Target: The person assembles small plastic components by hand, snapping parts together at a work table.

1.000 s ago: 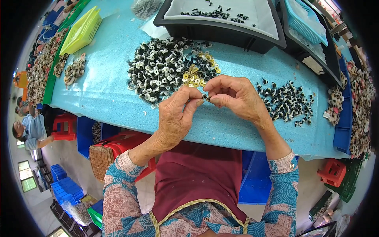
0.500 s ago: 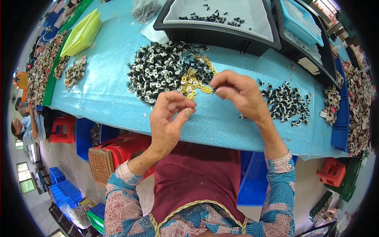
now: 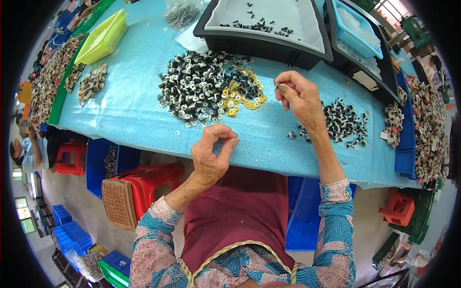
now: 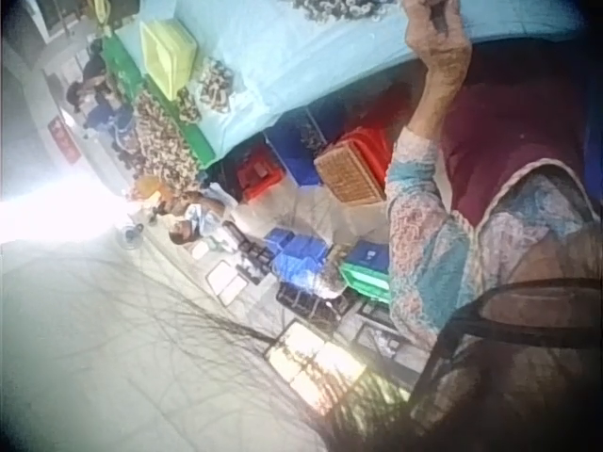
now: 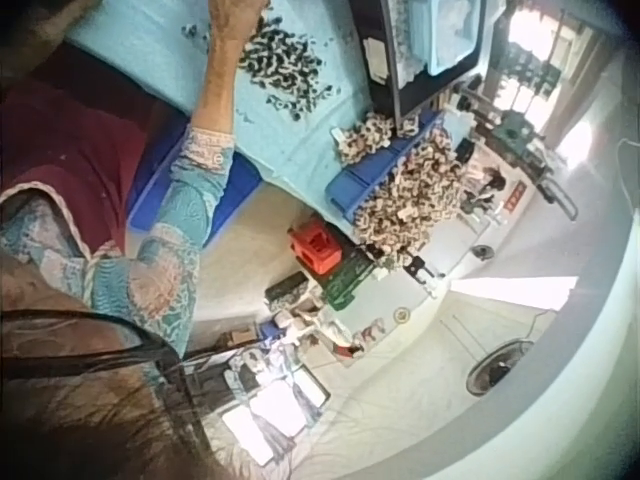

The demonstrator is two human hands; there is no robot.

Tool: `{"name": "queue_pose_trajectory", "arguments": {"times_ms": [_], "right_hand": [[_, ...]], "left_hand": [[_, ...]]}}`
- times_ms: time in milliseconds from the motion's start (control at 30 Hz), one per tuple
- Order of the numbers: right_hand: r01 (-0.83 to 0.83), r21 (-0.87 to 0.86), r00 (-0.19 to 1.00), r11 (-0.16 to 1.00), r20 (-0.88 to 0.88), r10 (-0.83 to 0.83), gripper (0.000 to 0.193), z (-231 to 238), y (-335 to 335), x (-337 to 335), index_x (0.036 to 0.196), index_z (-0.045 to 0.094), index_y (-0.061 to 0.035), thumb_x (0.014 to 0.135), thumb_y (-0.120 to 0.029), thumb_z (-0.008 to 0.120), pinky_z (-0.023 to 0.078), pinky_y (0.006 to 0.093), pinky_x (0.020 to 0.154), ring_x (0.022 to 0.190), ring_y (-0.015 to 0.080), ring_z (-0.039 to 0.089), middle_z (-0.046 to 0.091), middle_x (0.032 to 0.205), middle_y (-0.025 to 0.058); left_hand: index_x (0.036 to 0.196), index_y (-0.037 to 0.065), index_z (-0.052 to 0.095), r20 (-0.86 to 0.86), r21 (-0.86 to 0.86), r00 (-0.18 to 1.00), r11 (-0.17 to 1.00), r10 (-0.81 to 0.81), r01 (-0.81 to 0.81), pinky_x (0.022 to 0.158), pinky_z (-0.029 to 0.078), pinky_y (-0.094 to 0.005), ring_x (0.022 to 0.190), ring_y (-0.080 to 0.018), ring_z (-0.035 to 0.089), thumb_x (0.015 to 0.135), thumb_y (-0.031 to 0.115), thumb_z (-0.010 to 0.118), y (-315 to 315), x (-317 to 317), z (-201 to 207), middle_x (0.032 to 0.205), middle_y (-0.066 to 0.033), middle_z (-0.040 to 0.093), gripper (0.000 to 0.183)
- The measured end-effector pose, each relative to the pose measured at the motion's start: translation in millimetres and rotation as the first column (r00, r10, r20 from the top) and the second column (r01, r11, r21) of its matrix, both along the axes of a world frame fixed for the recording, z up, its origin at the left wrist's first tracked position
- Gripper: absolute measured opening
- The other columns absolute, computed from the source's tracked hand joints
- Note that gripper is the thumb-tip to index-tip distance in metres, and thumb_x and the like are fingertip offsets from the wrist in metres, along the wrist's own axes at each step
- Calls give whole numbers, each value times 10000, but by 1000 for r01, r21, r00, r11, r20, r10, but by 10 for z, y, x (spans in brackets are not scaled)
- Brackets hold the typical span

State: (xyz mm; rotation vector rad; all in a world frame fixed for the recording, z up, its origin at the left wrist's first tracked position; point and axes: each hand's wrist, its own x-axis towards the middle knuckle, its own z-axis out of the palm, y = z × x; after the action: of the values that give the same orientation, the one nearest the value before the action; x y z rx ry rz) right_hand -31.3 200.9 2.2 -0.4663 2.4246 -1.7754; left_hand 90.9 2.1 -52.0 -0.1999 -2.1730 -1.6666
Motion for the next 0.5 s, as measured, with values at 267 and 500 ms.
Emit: {"name": "queue_pose_trajectory", "arguments": {"times_ms": [267, 500], "right_hand": [[-118, 716, 911, 688, -197, 362, 128, 168, 81, 39, 806, 657, -4, 793, -114, 592, 478, 362, 620, 598, 290, 619, 609, 612, 159], [71, 543, 864, 837, -453, 220, 94, -47, -175, -234, 827, 653, -17, 781, -85, 608, 493, 364, 651, 706, 278, 638, 647, 755, 142]], "left_hand": [[938, 29, 533, 39, 92, 999, 996, 4, -7, 686, 485, -255, 731, -132, 602, 753, -41, 668, -32, 32, -8, 839, -65, 618, 239], [961, 22, 515, 47, 233, 997, 972, -56, 43, 710, 479, -250, 761, -122, 592, 760, -54, 663, -24, 28, 40, 861, -64, 616, 260]]}}
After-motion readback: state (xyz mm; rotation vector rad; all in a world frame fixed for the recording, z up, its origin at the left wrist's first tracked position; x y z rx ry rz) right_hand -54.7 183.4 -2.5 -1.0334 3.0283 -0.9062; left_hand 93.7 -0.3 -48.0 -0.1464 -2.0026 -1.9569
